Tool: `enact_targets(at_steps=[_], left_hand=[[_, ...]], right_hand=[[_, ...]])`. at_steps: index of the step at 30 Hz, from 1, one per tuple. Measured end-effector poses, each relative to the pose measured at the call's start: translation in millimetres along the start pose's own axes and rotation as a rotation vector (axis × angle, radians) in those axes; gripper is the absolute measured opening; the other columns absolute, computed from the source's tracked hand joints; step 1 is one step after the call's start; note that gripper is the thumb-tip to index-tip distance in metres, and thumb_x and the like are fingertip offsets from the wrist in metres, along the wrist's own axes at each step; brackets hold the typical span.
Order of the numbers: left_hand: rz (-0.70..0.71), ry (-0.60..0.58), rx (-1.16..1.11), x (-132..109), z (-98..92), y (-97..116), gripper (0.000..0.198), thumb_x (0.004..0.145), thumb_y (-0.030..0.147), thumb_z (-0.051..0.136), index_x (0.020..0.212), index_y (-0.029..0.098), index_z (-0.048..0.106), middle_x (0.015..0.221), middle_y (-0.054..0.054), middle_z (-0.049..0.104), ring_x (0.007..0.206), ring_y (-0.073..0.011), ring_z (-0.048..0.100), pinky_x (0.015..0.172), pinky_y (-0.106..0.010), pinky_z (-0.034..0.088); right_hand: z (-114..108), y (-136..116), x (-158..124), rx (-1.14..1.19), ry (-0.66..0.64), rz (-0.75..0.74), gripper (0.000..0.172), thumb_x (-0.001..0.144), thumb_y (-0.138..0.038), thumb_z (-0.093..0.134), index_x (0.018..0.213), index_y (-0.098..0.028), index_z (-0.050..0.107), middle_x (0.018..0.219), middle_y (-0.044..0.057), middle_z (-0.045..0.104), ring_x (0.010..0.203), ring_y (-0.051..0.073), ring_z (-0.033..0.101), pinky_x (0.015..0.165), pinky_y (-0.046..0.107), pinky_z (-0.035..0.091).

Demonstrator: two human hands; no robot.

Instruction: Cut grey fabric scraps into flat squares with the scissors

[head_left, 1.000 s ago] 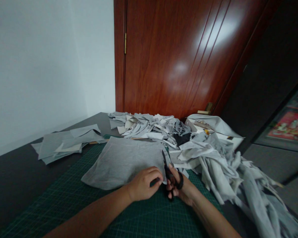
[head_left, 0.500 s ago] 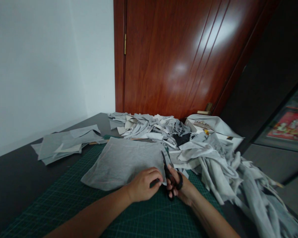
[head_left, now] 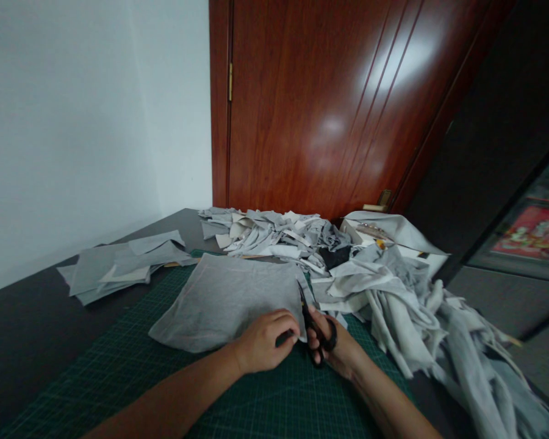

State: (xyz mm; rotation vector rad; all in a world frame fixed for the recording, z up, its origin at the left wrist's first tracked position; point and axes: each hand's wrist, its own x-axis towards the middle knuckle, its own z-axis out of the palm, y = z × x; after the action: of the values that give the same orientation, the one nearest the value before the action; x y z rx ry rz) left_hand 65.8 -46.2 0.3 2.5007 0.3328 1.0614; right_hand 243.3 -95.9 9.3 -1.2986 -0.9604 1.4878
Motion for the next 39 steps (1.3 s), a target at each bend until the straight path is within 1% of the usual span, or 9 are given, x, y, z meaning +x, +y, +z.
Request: enact_targets(at_steps=[4, 8, 11, 14, 19, 22, 27, 33, 39], left_hand=[[-0.015, 0.021, -0.006, 0.1, -0.6, -0.1, 0.016, 0.082, 0.007, 0.05, 0.088, 0.019, 0.057, 0.086, -0.004, 0.064, 0.082, -0.0165, 0.06, 0.076, -0.028, 0.048], [-0.022, 0.033, -0.011, 0.6, -1.1, 0.5, 0.017, 0.081, 0.006, 0.05, 0.088, 0.02, 0.057, 0.086, -0.003, 0.064, 0.083, -0.0166, 0.06, 0.077, -0.028, 0.048], [-0.019, 0.032, -0.017, 0.8, -1.4, 1.4, 0.017, 0.081, 0.006, 0.05, 0.088, 0.019, 0.057, 0.086, -0.004, 0.065, 0.083, -0.0166, 0.06, 0.077, -0.028, 0.048], [-0.016, 0.029, -0.02, 0.2, -1.1, 1.4, 0.016, 0.082, 0.006, 0.049, 0.088, 0.019, 0.057, 0.086, -0.004, 0.065, 0.083, -0.0165, 0.06, 0.077, -0.028, 0.048], [0.001, 0.021, -0.018, -1.8, 0.4, -0.3, 0.015, 0.082, 0.009, 0.049, 0.089, 0.019, 0.058, 0.087, -0.005, 0.065, 0.082, -0.0168, 0.06, 0.076, -0.028, 0.049], [0.004, 0.015, -0.012, -2.1, 0.5, -0.2, 0.014, 0.082, 0.009, 0.049, 0.089, 0.019, 0.057, 0.087, -0.005, 0.065, 0.081, -0.0169, 0.06, 0.075, -0.028, 0.049], [0.018, 0.008, -0.014, -1.5, -0.2, 1.0, 0.014, 0.083, 0.009, 0.049, 0.089, 0.019, 0.057, 0.087, -0.004, 0.065, 0.081, -0.0165, 0.06, 0.076, -0.028, 0.049], [0.013, 0.004, -0.012, -1.9, 1.1, -0.1, 0.011, 0.084, 0.011, 0.05, 0.088, 0.019, 0.057, 0.086, -0.004, 0.065, 0.081, -0.0163, 0.06, 0.076, -0.028, 0.049], [0.019, 0.004, -0.011, -2.4, 1.5, -0.4, 0.011, 0.085, 0.012, 0.049, 0.089, 0.019, 0.058, 0.086, -0.004, 0.065, 0.08, -0.0162, 0.06, 0.076, -0.029, 0.049]], right_hand=[[-6.6, 0.9, -1.6, 0.07, -0.03, 0.027, 0.06, 0.072, -0.075, 0.061, 0.064, -0.016, 0.052, 0.049, -0.007, 0.045, 0.036, 0.004, 0.041, 0.032, 0.015, 0.044], [-14.6, 4.2, -2.7, 0.161, -0.092, 0.076, 0.058, 0.075, -0.072, 0.061, 0.069, -0.014, 0.058, 0.055, -0.004, 0.05, 0.045, 0.007, 0.048, 0.044, 0.023, 0.057], [-17.0, 5.3, -0.6, 0.179, -0.123, 0.094, 0.059, 0.077, -0.07, 0.059, 0.069, -0.012, 0.06, 0.055, -0.003, 0.052, 0.048, 0.008, 0.05, 0.049, 0.027, 0.06], [-15.7, 3.2, 3.0, 0.2, -0.126, 0.088, 0.057, 0.078, -0.069, 0.06, 0.07, -0.012, 0.059, 0.056, -0.002, 0.053, 0.048, 0.008, 0.052, 0.049, 0.026, 0.06], [-12.4, -2.3, 8.1, 0.204, -0.083, 0.093, 0.055, 0.08, -0.067, 0.06, 0.07, -0.013, 0.058, 0.055, -0.002, 0.054, 0.047, 0.008, 0.052, 0.049, 0.024, 0.059], [-12.1, -4.5, 11.5, 0.189, -0.087, 0.091, 0.057, 0.079, -0.069, 0.059, 0.067, -0.013, 0.058, 0.055, -0.002, 0.053, 0.046, 0.008, 0.052, 0.048, 0.023, 0.058], [-12.1, -7.5, 19.3, 0.119, -0.103, 0.094, 0.063, 0.081, -0.072, 0.052, 0.06, -0.013, 0.056, 0.05, -0.002, 0.05, 0.042, 0.006, 0.049, 0.045, 0.019, 0.053], [-12.9, -5.6, 25.0, 0.104, -0.09, 0.082, 0.063, 0.082, -0.072, 0.05, 0.059, -0.014, 0.054, 0.049, -0.003, 0.049, 0.039, 0.007, 0.049, 0.041, 0.018, 0.049], [-10.0, -4.2, 25.4, 0.114, -0.041, 0.049, 0.058, 0.079, -0.07, 0.057, 0.062, -0.015, 0.053, 0.048, -0.005, 0.048, 0.038, 0.006, 0.046, 0.038, 0.017, 0.045]])
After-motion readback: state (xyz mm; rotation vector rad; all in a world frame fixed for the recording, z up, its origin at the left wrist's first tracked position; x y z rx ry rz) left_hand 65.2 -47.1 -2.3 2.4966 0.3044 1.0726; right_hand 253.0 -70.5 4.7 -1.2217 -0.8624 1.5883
